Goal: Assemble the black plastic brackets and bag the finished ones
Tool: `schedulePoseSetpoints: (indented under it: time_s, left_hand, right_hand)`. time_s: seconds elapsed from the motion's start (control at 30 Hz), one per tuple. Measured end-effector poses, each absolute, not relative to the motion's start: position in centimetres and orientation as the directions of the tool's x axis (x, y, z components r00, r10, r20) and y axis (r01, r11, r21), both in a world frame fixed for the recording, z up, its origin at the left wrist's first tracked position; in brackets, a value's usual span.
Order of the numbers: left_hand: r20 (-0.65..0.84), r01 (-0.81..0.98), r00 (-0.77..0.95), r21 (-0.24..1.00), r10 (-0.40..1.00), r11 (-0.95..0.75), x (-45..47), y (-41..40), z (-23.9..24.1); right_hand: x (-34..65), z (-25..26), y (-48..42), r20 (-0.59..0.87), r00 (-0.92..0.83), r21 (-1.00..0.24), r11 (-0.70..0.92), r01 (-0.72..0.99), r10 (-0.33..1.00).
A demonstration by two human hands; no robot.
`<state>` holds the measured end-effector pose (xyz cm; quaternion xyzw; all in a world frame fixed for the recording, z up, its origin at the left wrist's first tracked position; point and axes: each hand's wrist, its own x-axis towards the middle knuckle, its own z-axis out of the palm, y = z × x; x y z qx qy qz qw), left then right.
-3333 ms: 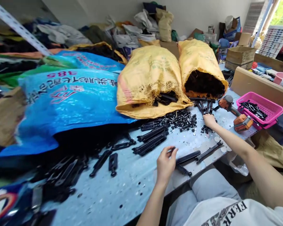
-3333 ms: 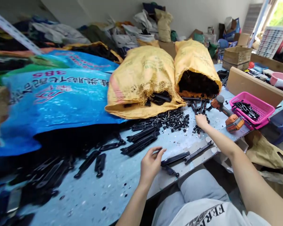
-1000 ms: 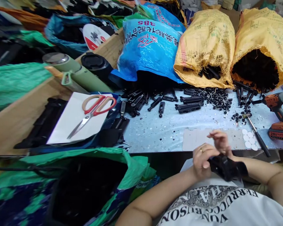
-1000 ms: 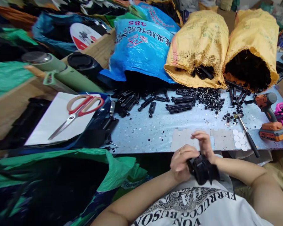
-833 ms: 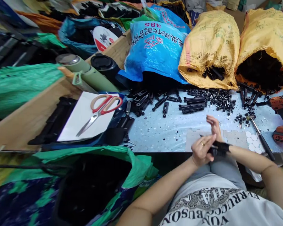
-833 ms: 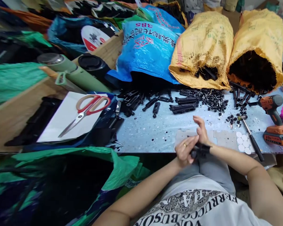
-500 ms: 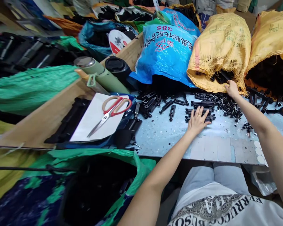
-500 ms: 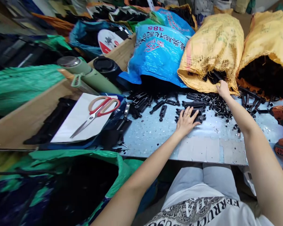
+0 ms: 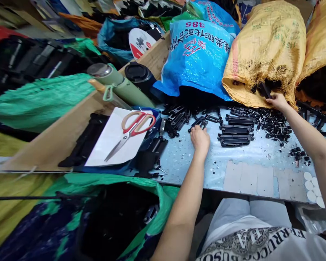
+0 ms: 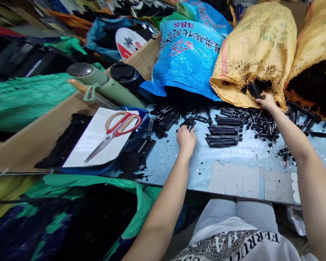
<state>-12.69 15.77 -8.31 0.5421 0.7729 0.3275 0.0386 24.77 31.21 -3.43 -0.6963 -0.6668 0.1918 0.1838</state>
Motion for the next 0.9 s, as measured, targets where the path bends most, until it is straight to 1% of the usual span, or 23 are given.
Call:
schedulePoseSetpoints:
  time_s: [0.03,0.07,0.1,0.17,0.2,0.27,0.3,0.33,0.37,0.4,0.43,0.47,0.5,0.53,0.57,0.6,0.67,0.73,0.77,0.8,0.83,0.87,0.9]
  left_hand:
    - [0.321,0.803,-0.391,0.577,0.863,0.149,-12.2,15.0,-7.9]
    - [0.343,0.794,-0.366,0.601,0.865,0.097,-11.6,13.9,-7.5]
    - [0.361,0.785,-0.332,0.618,0.871,0.044,-10.9,12.7,-7.0]
    - [0.368,0.763,-0.244,0.644,0.898,-0.057,-9.3,10.0,-6.3]
    - [0.353,0.742,-0.193,0.663,0.915,-0.099,-8.5,8.7,-6.1]
    - [0.303,0.674,-0.098,0.721,0.948,-0.161,-6.7,6.3,-6.0]
    - [0.276,0.63,-0.062,0.756,0.959,-0.177,-5.8,5.3,-6.1]
    - [0.251,0.588,-0.039,0.788,0.967,-0.181,-4.9,4.5,-6.3]
    - [0.231,0.552,-0.03,0.815,0.973,-0.176,-4.0,3.9,-6.4]
    - [0.219,0.524,-0.035,0.835,0.975,-0.169,-3.2,3.4,-6.6]
    - [0.215,0.505,-0.046,0.848,0.975,-0.163,-2.5,3.0,-6.7]
    - [0.22,0.493,-0.057,0.855,0.974,-0.164,-1.8,2.6,-6.7]
    - [0.232,0.485,-0.064,0.857,0.971,-0.173,-1.2,2.3,-6.7]
    - [0.247,0.478,-0.066,0.858,0.967,-0.187,-0.8,2.1,-6.6]
    - [0.26,0.472,-0.061,0.858,0.964,-0.202,-0.4,1.8,-6.5]
    - [0.268,0.464,-0.049,0.859,0.962,-0.216,-0.1,1.6,-6.4]
    - [0.268,0.441,-0.005,0.865,0.963,-0.238,0.3,1.1,-6.2]
    - [0.252,0.405,0.062,0.878,0.966,-0.255,0.7,0.6,-5.8]
    - [0.245,0.388,0.092,0.884,0.965,-0.262,0.9,0.4,-5.6]
    - [0.242,0.376,0.112,0.887,0.964,-0.266,1.1,0.2,-5.3]
    - [0.242,0.369,0.126,0.889,0.962,-0.272,1.3,0.1,-5.0]
    - [0.247,0.369,0.135,0.886,0.96,-0.28,1.5,0.0,-4.7]
    - [0.257,0.377,0.142,0.878,0.956,-0.293,1.6,-0.2,-4.4]
  right_hand:
    - [24.7,-3.0,28.7,0.002,-0.065,-0.565,0.055,0.823,0.998]
    - [24.6,-2.5,25.9,0.041,-0.202,-0.588,0.187,0.787,0.979]
    - [24.5,-2.1,22.7,0.086,-0.36,-0.575,0.342,0.743,0.929]
    - [24.1,-1.6,16.2,0.101,-0.647,-0.467,0.61,0.64,0.755]
    - [23.9,-1.5,13.2,0.057,-0.751,-0.413,0.7,0.582,0.658]
    - [23.3,-1.7,8.2,-0.041,-0.843,-0.32,0.792,0.519,0.536]
    - [22.8,-1.9,6.3,-0.078,-0.841,-0.28,0.798,0.533,0.535]
    - [22.3,-2.2,4.8,-0.096,-0.802,-0.238,0.768,0.594,0.59]
    - [21.7,-2.6,3.7,-0.097,-0.717,-0.201,0.692,0.694,0.691]
    - [20.9,-2.9,3.0,-0.09,-0.581,-0.173,0.562,0.809,0.809]
    - [20.1,-3.3,2.5,-0.084,-0.408,-0.161,0.392,0.906,0.909]
    - [19.2,-3.7,2.2,-0.087,-0.235,-0.163,0.219,0.962,0.968]
    - [18.3,-4.0,2.1,-0.104,-0.094,-0.18,0.075,0.981,0.99]
    - [17.5,-4.3,2.1,-0.127,-0.002,-0.208,-0.025,0.978,0.992]
    - [16.8,-4.6,2.2,-0.145,0.039,-0.255,-0.075,0.964,0.989]
    - [16.2,-4.8,2.4,-0.148,0.038,-0.333,-0.086,0.939,0.988]
    - [15.7,-5.1,2.6,-0.12,-0.029,-0.59,-0.048,0.806,0.992]
    - [15.6,-5.2,2.4,-0.092,-0.095,-0.863,-0.031,0.504,0.991]
    - [15.7,-5.2,2.1,-0.096,-0.116,-0.945,-0.054,0.323,0.989]
    - [15.7,-5.2,1.8,-0.113,-0.129,-0.982,-0.091,0.166,0.985]
    - [15.9,-5.1,1.5,-0.129,-0.137,-0.991,-0.122,0.054,0.982]
    - [16.0,-4.9,1.2,-0.131,-0.145,-0.991,-0.133,-0.009,0.981]
    - [16.3,-4.7,0.9,-0.112,-0.153,-0.993,-0.117,-0.024,0.982]
